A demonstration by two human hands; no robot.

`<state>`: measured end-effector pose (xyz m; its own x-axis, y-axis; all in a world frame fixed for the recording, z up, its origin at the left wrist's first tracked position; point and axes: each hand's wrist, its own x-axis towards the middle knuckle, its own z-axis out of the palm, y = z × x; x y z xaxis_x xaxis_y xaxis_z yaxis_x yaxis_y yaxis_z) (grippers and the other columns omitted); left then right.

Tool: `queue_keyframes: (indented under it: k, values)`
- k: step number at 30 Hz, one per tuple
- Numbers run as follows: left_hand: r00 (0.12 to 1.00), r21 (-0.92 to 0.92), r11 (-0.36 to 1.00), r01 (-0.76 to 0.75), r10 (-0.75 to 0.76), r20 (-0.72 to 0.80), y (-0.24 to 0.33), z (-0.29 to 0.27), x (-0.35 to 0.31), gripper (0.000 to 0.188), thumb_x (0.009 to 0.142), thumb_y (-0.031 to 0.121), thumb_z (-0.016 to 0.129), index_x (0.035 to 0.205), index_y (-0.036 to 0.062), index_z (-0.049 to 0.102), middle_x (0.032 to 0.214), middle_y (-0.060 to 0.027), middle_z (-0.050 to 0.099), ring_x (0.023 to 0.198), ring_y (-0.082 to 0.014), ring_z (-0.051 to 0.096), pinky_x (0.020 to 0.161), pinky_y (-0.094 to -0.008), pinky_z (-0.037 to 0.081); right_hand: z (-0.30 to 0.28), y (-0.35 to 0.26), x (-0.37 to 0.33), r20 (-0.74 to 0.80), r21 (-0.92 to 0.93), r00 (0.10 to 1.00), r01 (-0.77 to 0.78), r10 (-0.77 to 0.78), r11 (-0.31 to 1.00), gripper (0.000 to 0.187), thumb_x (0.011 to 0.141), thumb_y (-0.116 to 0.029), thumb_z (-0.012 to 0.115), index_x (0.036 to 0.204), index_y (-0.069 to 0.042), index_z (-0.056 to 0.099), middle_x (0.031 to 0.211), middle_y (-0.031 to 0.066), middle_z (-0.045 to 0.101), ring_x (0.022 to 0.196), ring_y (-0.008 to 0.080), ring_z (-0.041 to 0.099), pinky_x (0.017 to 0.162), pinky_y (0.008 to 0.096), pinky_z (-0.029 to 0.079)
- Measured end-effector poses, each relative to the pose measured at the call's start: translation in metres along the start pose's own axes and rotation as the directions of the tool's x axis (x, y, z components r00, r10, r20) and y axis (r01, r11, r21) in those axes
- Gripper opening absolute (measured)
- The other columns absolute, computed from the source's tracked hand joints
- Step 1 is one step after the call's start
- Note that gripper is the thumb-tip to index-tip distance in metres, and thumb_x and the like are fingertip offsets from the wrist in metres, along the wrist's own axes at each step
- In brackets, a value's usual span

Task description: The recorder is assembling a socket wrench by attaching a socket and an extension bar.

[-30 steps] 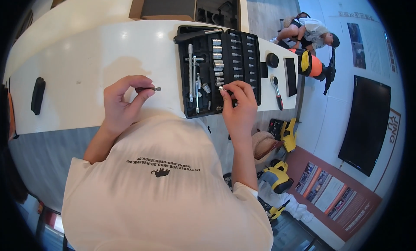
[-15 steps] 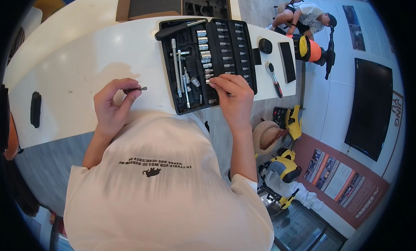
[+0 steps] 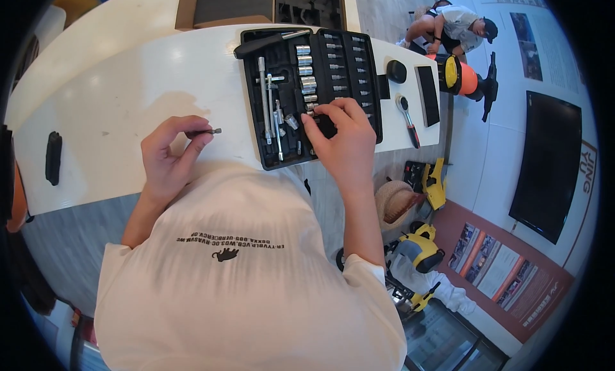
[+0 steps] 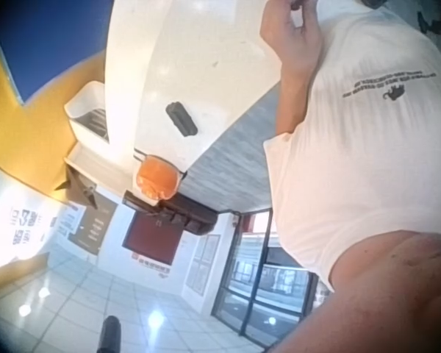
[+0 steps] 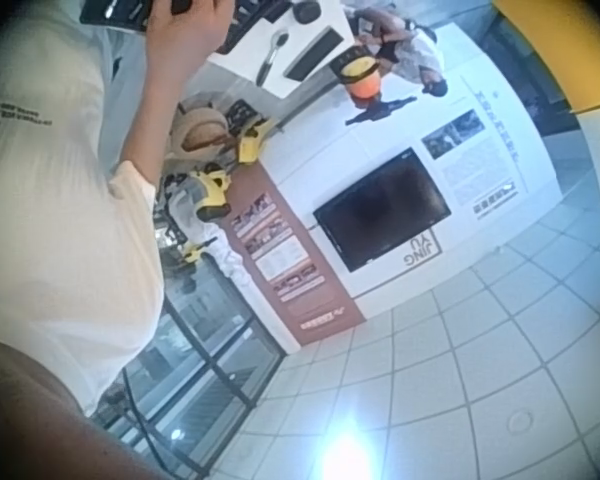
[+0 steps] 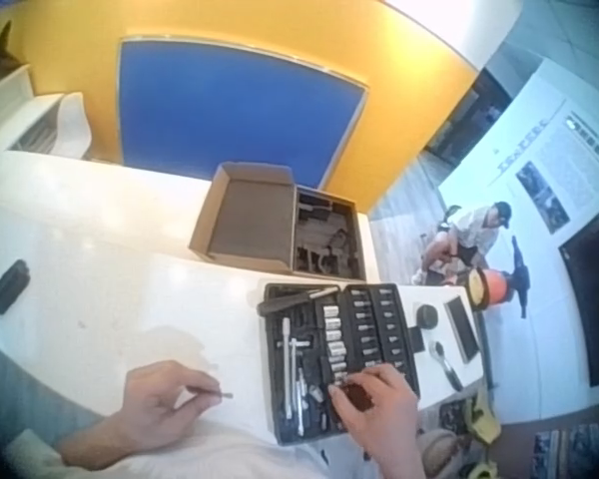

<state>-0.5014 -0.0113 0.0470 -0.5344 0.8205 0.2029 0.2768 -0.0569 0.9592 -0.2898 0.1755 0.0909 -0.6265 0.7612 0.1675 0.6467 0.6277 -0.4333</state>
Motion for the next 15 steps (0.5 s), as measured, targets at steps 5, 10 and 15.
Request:
queue_keyframes:
  k: [5, 10, 15]
  values:
    - [1.000, -0.009, 1.000, -0.001, 0.001, -0.014, -0.001, 0.000, -0.001, 0.020, 0.085, -0.008, 0.077, 0.103, -0.0020, 0.071, 0.094, -0.0087, 0.074, 0.084, -0.0146, 0.067, 0.079, -0.0268, 0.054, -0.002, -0.006, 0.007, 0.074, 0.004, 0.993, -0.087, 0.086, 0.996, 0.017, 0.080, -0.013, 0.083, 0.092, -0.003, 0.077, 0.092, 0.0061, 0.066, 0.071, 0.0178, 0.062, 0.065, 0.0307, 0.052]
    - [1.000, -0.009, 1.000, -0.012, 0.012, -0.024, 0.000, -0.001, -0.001, 0.021, 0.084, -0.009, 0.077, 0.103, -0.0021, 0.072, 0.094, -0.0086, 0.074, 0.083, -0.0150, 0.067, 0.079, -0.0268, 0.054, -0.003, 0.007, 0.012, 0.155, 0.110, 0.984, -0.103, 0.085, 0.989, 0.015, 0.083, -0.012, 0.081, 0.094, -0.002, 0.077, 0.090, 0.0049, 0.065, 0.068, 0.0133, 0.059, 0.063, 0.0279, 0.050]
    - [0.999, -0.032, 0.999, -0.038, 0.037, -0.029, -0.002, -0.002, -0.001, 0.021, 0.085, -0.008, 0.077, 0.104, -0.0017, 0.072, 0.094, -0.0093, 0.074, 0.083, -0.0163, 0.069, 0.077, -0.0277, 0.056, -0.001, 0.027, 0.011, 0.197, 0.374, 0.978, -0.142, 0.071, 0.917, 0.010, 0.091, -0.009, 0.076, 0.097, -0.001, 0.076, 0.094, 0.0022, 0.063, 0.072, 0.0074, 0.054, 0.065, 0.0230, 0.043]
